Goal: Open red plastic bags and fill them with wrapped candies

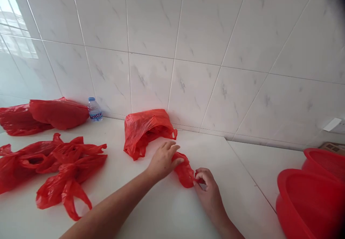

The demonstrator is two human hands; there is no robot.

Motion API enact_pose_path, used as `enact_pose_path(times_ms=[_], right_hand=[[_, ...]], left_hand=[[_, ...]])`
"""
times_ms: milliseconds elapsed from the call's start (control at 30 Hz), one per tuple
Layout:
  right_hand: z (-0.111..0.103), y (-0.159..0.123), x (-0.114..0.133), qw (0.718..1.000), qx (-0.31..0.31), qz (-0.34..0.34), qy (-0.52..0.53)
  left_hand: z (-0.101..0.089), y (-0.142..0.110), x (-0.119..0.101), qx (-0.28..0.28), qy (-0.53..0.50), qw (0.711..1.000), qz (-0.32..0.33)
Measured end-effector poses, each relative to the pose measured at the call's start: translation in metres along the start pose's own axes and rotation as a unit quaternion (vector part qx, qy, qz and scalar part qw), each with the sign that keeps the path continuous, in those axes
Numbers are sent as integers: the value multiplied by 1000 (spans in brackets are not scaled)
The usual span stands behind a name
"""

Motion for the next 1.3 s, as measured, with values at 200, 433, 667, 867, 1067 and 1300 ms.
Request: enact_pose_path(times_ms=[200, 433, 667, 867, 1067, 1300], right_hand=[[-19, -16, 20, 975, -29, -87, -203], [-81, -19, 3, 963, -180, 64, -188], [-115, -25, -25, 941, -242, 205, -121], [-66, -29, 52, 915, -220, -136, -309], [-5, -16, 49, 972, 33, -103, -211], [-31, -3, -3, 965, 14, 110, -238]], left_hand=[[43, -10, 11, 13, -118, 991, -61], [23, -19, 62, -82, -301, 931, -191], [27, -20, 64, -75, -471, 852, -214], [32, -21, 37, -68, -513, 833, -194], [47, -23, -6, 40, -599, 790, -126], [9, -14, -15, 0, -674, 737, -47]])
Point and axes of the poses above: each hand's wrist, its own y-axis towards the middle knuckle, its own z-axis out of the palm, x = y × z, the point moved 7 cm from there along y, towards the middle knuckle, and after that the axes turned 12 degrees about x, right-handed, at the moved point
